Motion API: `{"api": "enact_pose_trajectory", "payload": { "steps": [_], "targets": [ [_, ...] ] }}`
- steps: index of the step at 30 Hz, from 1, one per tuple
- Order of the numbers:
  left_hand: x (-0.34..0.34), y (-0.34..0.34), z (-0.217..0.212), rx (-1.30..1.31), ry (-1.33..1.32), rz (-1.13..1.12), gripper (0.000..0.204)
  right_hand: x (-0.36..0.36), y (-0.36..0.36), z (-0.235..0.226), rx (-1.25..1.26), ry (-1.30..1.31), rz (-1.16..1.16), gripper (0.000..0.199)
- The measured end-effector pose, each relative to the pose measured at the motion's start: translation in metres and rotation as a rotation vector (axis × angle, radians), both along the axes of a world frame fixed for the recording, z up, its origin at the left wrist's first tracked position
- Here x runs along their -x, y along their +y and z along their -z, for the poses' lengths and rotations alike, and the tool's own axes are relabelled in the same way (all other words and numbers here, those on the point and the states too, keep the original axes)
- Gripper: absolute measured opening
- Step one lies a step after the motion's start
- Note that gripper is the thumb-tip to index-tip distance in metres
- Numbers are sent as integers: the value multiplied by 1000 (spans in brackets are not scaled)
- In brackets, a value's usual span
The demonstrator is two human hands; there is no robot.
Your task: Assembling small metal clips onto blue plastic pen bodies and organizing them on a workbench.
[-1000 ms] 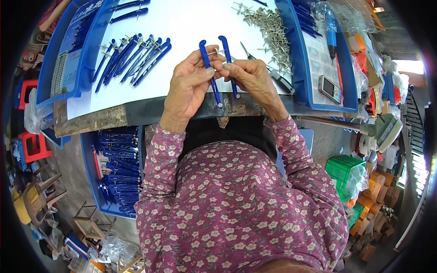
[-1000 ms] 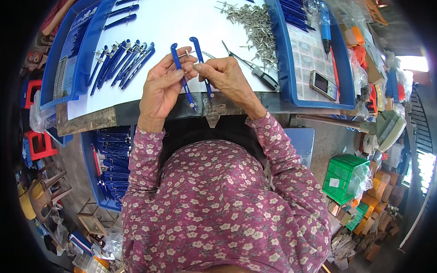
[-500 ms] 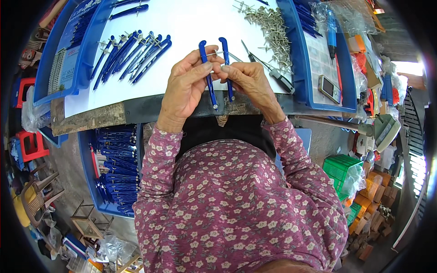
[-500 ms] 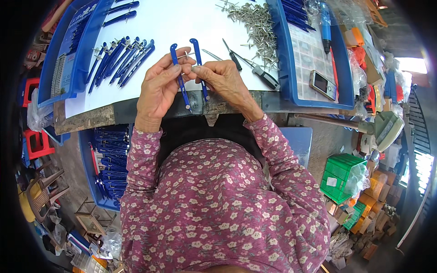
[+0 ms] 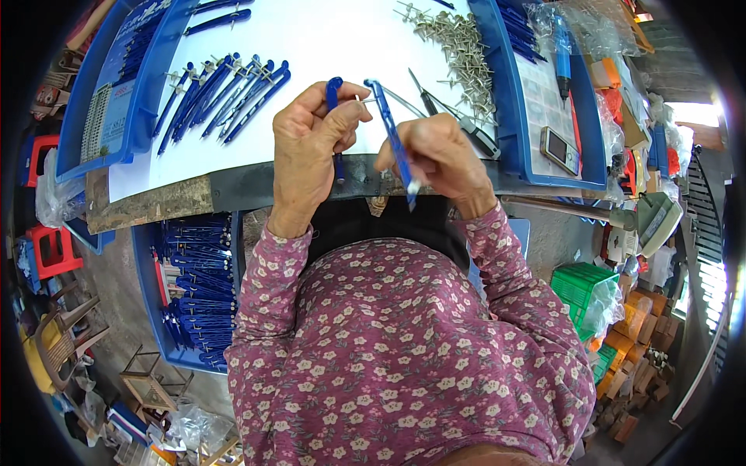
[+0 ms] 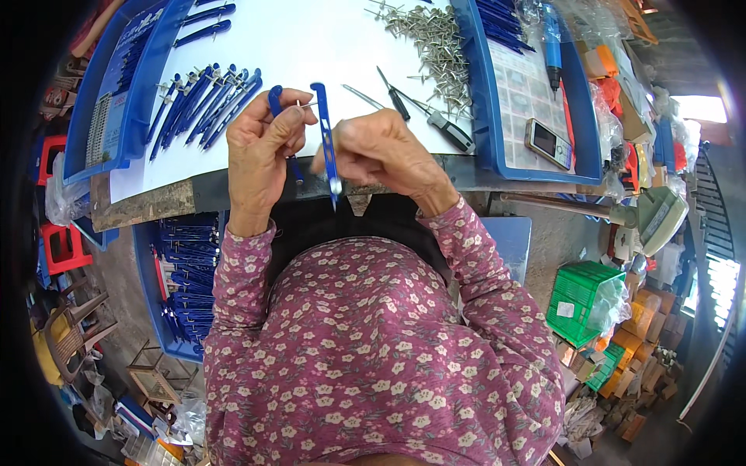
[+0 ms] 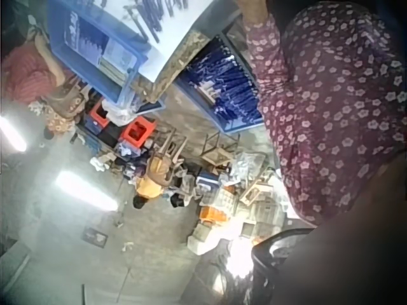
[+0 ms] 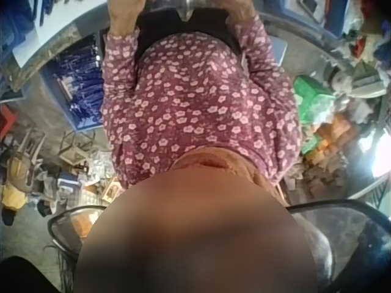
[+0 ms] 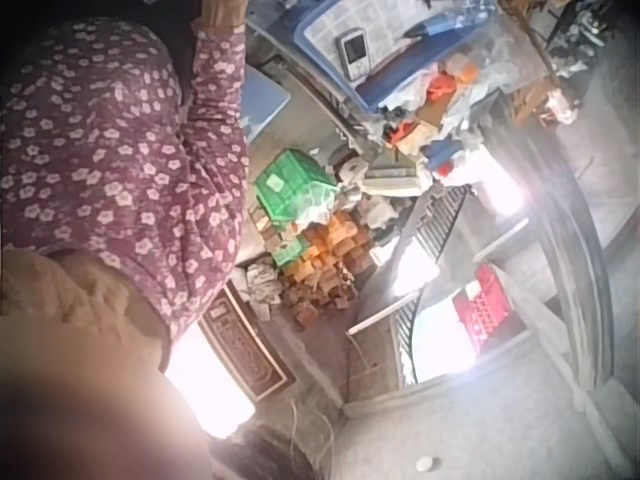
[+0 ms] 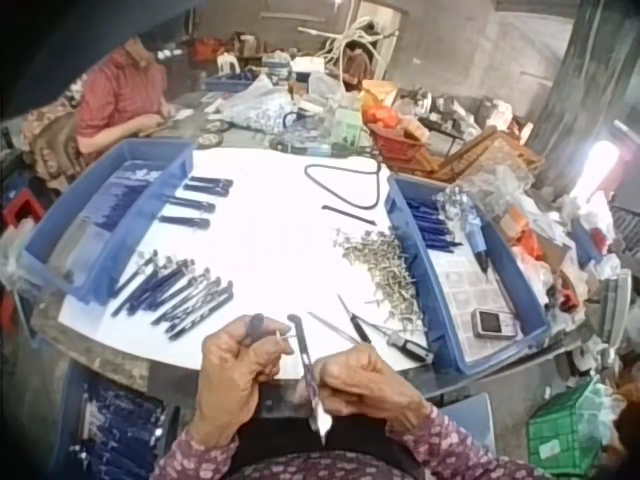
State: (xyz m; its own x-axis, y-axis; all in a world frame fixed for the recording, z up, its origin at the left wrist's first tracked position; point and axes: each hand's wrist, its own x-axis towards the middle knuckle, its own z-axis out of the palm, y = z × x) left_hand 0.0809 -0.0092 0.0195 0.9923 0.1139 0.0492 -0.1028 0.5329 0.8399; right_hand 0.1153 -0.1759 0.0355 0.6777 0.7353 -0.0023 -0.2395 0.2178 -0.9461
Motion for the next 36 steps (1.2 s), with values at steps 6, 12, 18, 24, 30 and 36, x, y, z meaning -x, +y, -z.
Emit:
{"api": "enact_pose_trajectory", "payload": {
  "steps": [6, 12, 18, 24, 30, 36],
  "targets": [
    [8, 0, -11, -43, -8, 156, 17, -19, 1, -24, -120, -284, 152, 48],
    [5, 6, -7, 314, -94, 148, 19, 1, 4, -28, 263, -345, 195, 31],
    [8, 10, 15, 470, -66, 164, 22, 18, 20, -32, 393, -350, 99, 26],
    [20, 13, 15, 418, 43, 59, 26, 26, 33, -24, 496, -296, 147, 21],
    [37, 9, 4, 139, 162, -79, 38, 29, 41, 2, 293, -220, 263, 19],
    [52, 12, 8, -24, 153, -32, 40, 27, 35, -6, 268, -35, 135, 20]
  ]
}}
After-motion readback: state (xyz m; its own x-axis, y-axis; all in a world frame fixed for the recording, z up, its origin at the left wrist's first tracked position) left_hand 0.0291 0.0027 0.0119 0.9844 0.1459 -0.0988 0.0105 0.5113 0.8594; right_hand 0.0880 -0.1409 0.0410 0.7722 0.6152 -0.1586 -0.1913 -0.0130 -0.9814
